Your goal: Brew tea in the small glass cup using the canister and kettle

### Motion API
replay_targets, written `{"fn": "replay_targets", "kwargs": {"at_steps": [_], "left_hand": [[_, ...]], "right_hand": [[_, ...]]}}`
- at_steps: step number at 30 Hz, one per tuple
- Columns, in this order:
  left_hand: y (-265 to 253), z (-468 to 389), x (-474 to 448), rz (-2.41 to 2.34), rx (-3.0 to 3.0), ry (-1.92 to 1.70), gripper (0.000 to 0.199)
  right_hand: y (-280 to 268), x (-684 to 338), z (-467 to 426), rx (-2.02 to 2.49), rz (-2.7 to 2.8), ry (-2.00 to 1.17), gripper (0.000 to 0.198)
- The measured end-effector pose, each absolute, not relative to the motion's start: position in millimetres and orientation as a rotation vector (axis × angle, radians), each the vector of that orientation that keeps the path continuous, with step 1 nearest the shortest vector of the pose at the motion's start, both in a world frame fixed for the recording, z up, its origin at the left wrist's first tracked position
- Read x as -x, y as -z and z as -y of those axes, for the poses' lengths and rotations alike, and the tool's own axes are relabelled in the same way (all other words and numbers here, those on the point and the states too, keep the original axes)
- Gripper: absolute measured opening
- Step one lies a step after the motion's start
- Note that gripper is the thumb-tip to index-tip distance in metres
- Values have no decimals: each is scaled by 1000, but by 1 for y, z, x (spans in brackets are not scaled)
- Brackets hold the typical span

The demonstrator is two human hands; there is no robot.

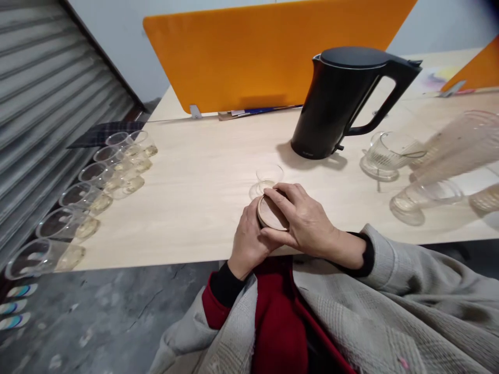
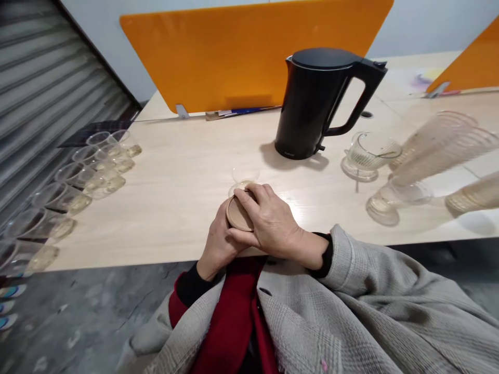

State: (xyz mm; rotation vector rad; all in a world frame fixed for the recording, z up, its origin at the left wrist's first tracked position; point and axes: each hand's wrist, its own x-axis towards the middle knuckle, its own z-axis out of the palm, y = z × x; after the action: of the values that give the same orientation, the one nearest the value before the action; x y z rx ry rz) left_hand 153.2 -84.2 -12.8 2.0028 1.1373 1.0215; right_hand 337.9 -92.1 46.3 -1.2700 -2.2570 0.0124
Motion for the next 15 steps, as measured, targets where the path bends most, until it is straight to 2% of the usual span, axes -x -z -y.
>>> {"fn": "replay_targets", "kwargs": {"at_steps": [4,11,15], "left_hand": [[10,83,-156,-1171,-1973,-1021,98],[7,88,-161,-1266,-1941,-1019,98],[6,88,-160,-1227,-1945,-1018,99]], "right_hand": [[-41,-336,90,1263,2197,-66,74],[-56,-343,91,1196,1935,-339,64],[-59,-377,94,1348,1721,-211,64]]}}
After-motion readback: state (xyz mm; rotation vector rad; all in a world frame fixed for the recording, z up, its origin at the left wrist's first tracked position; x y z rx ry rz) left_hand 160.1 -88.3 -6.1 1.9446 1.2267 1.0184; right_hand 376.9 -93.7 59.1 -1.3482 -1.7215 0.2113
